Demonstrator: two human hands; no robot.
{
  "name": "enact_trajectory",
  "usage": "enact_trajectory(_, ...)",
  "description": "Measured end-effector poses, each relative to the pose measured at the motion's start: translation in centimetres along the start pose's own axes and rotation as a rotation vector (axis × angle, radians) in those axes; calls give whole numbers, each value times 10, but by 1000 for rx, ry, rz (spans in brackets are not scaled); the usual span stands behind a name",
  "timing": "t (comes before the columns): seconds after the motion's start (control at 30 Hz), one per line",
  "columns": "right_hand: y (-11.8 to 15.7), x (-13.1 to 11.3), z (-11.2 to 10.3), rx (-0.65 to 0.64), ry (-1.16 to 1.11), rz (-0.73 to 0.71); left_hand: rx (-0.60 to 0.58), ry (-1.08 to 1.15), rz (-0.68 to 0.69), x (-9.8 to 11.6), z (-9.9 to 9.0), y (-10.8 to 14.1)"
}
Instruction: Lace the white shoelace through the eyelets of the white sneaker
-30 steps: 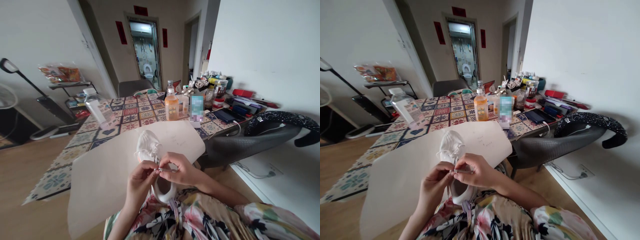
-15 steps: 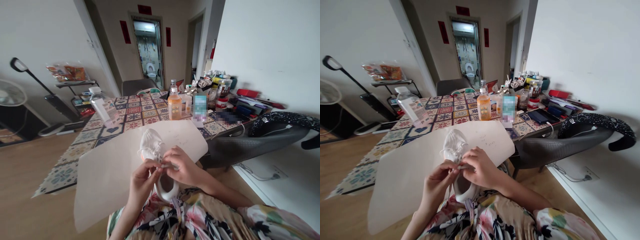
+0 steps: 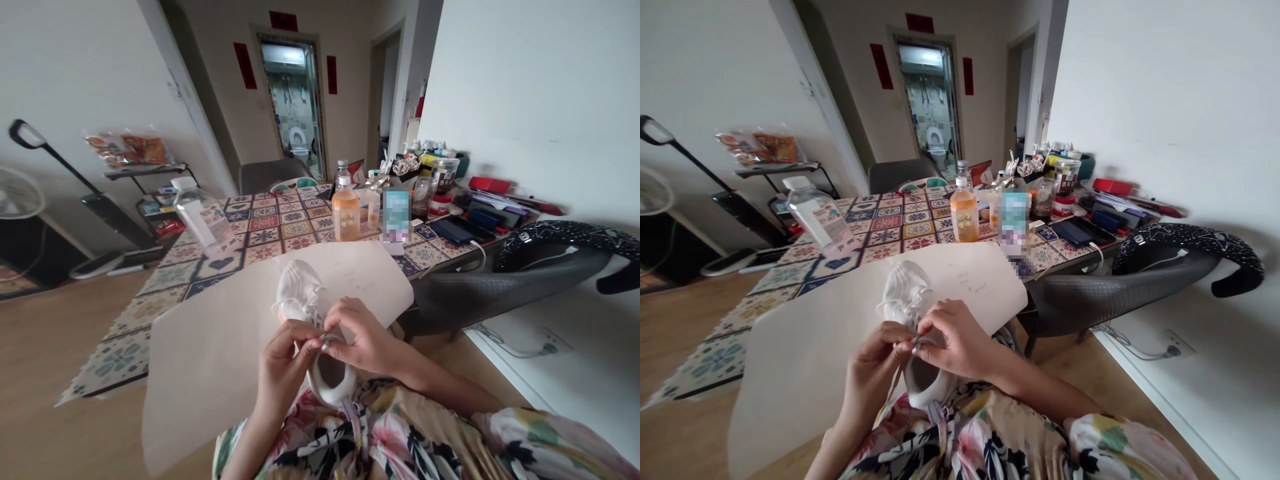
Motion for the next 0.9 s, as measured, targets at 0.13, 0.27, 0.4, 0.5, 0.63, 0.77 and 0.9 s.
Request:
enact_trajectory(0.13,2,-10,-2,123,146,-195,-3,34,-44,-4,-1,0)
enact_trajectory(0.27,1,-11,-10,160,56,-286,-24,33,-92,-12,-4,-1)
enact_trajectory(0.4,-2,-8,-12,29,-174,-317,55,-127,-93,-20,-15,-8)
enact_trajectory(0.5,-3,-6,-11,-78,-282,-324,102,-225,-84,-23,-20,-11)
enact_trajectory(0.63,-4,-2,-11,-138,-315,-291,85,-286,-76,-24,-19,-12)
enact_trajectory(0.77,-2,4,-12,-143,-184,-180,108,-329,-49,-2,-25,-23)
enact_trajectory(0.9,5,7,-4,-284,14,-82,-48,-249,135,74,-14,-22)
Point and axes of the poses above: each hand's wrist, its own y-axis away from the middle knuckle, its own z-axis out of the palm, x = y × z, the point moved 5 cm from there along -y, towards the middle knuckle, and after that the axes turned 14 degrees about y, right-handed, at the moved point
